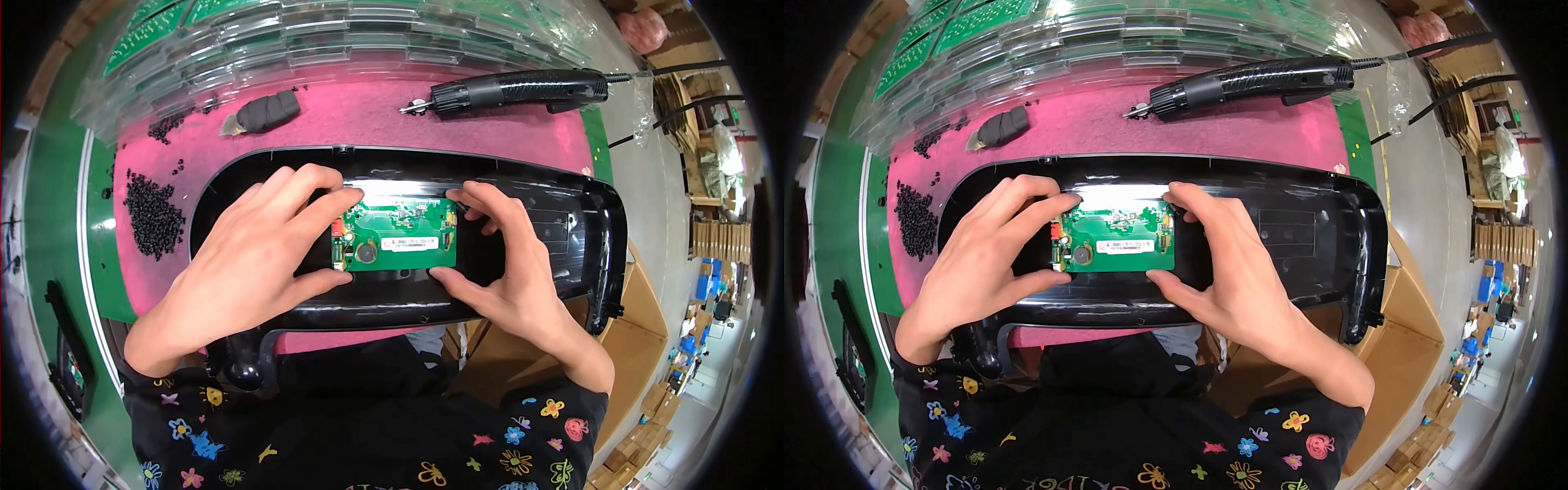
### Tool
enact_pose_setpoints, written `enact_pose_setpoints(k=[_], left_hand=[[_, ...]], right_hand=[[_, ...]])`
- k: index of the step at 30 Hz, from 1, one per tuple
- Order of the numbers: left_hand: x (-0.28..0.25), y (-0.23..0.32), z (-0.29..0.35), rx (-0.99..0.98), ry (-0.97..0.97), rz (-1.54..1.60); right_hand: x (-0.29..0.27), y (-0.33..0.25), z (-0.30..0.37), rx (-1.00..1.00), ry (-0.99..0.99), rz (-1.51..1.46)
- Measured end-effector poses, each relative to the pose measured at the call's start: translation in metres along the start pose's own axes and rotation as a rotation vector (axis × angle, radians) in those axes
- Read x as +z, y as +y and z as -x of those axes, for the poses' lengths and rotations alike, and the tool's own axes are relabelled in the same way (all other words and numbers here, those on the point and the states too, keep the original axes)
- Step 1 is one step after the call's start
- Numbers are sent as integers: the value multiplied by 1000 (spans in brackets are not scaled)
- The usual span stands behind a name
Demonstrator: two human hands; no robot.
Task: Assemble an electronic device by placing a PCB into a housing, securing it with an electric screwdriver, and then opening a shipping box using a utility knife.
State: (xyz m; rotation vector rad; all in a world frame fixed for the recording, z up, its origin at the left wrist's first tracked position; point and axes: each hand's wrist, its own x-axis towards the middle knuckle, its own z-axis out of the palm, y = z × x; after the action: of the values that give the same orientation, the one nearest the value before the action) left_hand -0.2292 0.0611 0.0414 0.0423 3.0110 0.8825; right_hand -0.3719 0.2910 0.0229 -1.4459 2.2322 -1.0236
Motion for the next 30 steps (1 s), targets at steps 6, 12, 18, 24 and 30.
enact_pose_setpoints(k=[6,12,18,24,30], left_hand=[[2,-3,2,1,0,-10],[2,-3,1,11,1,-1],[2,-6,2,48,31,-12],[4,-11,9,51,51,20],[1,-13,13,54,150,118]], right_hand=[[0,0,-1,-6,-22,26],[-1,1,0,-11,-15,15],[-2,-2,-2,-9,-31,45],[-27,-11,-9,34,169,137],[-93,33,-40,180,432,550]])
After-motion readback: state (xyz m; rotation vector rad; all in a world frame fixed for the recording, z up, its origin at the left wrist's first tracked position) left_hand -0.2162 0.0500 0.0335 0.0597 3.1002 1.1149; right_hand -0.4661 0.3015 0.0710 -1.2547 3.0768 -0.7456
